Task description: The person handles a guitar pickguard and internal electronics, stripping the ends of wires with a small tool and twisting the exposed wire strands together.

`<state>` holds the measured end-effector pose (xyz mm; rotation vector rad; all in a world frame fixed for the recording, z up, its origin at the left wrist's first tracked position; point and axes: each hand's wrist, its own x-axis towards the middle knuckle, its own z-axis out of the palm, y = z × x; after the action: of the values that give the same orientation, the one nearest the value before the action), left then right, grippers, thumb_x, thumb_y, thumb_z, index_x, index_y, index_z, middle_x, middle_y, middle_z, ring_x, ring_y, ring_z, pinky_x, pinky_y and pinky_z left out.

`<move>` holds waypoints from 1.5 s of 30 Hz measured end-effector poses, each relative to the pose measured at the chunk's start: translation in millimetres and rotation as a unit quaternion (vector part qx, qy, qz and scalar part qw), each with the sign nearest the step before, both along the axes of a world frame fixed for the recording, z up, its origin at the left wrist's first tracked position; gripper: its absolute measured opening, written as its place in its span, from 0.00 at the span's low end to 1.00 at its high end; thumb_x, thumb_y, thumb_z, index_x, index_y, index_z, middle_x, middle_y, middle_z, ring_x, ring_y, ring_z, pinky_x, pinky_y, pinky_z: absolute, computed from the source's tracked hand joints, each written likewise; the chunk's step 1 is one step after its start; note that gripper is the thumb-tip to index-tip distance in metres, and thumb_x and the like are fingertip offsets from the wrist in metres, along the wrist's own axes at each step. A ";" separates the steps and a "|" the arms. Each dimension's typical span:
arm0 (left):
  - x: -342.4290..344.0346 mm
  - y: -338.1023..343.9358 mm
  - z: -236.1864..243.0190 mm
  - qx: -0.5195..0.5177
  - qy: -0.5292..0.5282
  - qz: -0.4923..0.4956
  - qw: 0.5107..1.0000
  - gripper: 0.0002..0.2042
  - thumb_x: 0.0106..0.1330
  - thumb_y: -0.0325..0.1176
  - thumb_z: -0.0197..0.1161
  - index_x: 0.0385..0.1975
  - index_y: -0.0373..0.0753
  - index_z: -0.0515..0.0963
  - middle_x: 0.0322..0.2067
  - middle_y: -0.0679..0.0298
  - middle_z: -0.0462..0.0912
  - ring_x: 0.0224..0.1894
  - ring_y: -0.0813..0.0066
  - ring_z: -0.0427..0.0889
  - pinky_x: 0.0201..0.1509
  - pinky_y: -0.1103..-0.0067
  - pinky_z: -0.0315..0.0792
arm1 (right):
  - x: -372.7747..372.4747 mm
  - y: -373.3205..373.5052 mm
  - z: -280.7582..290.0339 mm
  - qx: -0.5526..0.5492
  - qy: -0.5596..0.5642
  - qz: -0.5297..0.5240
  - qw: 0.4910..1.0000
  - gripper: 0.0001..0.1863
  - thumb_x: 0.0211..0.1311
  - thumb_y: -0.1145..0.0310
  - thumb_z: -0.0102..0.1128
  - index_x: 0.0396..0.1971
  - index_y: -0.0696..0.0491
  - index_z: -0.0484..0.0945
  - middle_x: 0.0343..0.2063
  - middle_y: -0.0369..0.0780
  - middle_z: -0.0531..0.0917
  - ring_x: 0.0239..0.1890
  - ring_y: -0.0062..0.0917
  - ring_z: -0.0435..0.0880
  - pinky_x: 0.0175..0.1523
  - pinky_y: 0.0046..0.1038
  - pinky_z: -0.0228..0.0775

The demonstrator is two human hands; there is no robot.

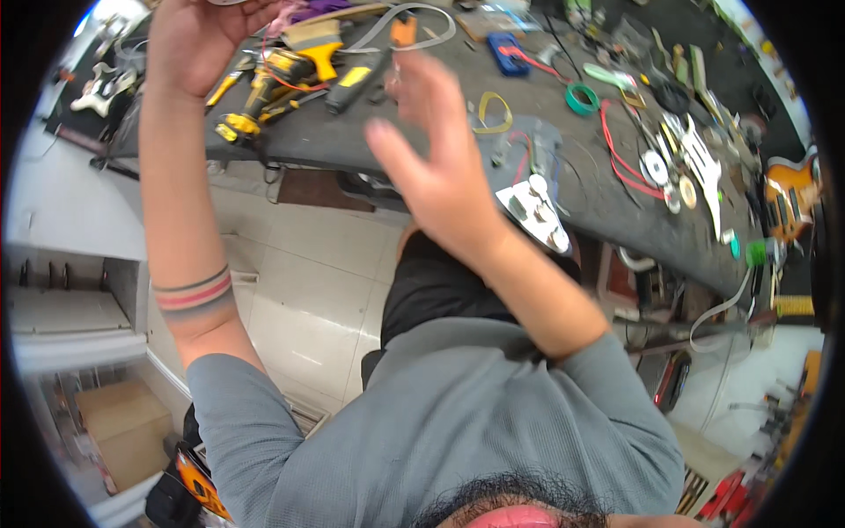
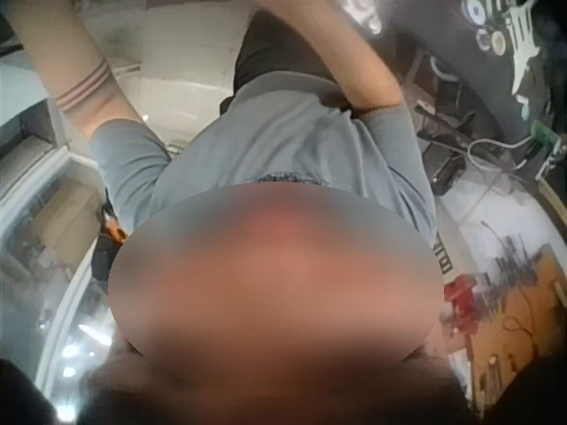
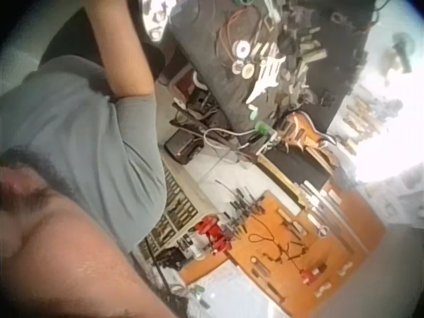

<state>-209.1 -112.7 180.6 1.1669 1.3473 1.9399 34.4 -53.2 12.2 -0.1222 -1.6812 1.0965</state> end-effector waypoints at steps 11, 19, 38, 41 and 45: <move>62.5 64.8 -38.1 -0.023 -0.037 -0.119 0.992 0.24 0.81 0.46 0.50 0.54 0.31 0.84 0.40 0.56 0.92 0.36 0.64 0.91 0.40 0.71 0.85 | 59.1 115.8 103.1 -0.019 -0.227 0.157 0.961 0.17 0.91 0.63 0.52 0.59 0.63 0.78 0.34 0.33 0.82 0.34 0.16 0.79 0.44 0.24 0.75; 5.4 17.8 -107.1 -0.008 -0.135 -0.310 0.941 0.26 0.85 0.45 0.50 0.66 0.26 0.78 0.58 0.45 0.87 0.50 0.56 0.88 0.58 0.67 0.81 | 125.9 133.8 50.8 -0.236 -0.279 0.275 0.889 0.17 0.89 0.58 0.59 0.57 0.58 0.82 0.27 0.30 0.81 0.24 0.10 0.75 0.30 0.17 0.64; 84.4 -136.7 -166.9 -0.168 0.001 -0.135 0.976 0.25 0.67 0.56 0.68 0.36 0.39 0.70 0.45 0.46 0.76 0.38 0.62 0.80 0.46 0.72 0.76 | 124.5 151.3 17.3 -0.093 -0.547 0.301 0.776 0.11 0.71 0.62 0.72 0.41 0.55 0.91 0.34 0.33 0.90 0.40 0.18 0.86 0.47 0.26 0.75; 86.6 -138.4 -166.1 -0.163 -0.004 -0.120 0.979 0.24 0.66 0.55 0.69 0.35 0.40 0.70 0.44 0.47 0.77 0.38 0.61 0.80 0.46 0.72 0.77 | 123.7 151.8 20.9 -0.073 -0.562 0.297 0.769 0.10 0.72 0.65 0.73 0.42 0.57 0.90 0.35 0.34 0.90 0.41 0.18 0.86 0.50 0.25 0.77; 85.0 -134.2 -167.8 -0.152 -0.003 -0.105 0.983 0.24 0.65 0.56 0.70 0.36 0.40 0.70 0.45 0.47 0.77 0.40 0.61 0.81 0.49 0.71 0.76 | 133.1 143.9 34.9 -0.060 -0.548 0.266 0.791 0.09 0.74 0.67 0.73 0.43 0.58 0.89 0.36 0.35 0.90 0.42 0.19 0.86 0.53 0.26 0.78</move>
<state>-124.1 -246.9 12.7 1.1008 1.3973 1.5275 167.4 90.7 47.2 -0.4587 -2.7932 1.7344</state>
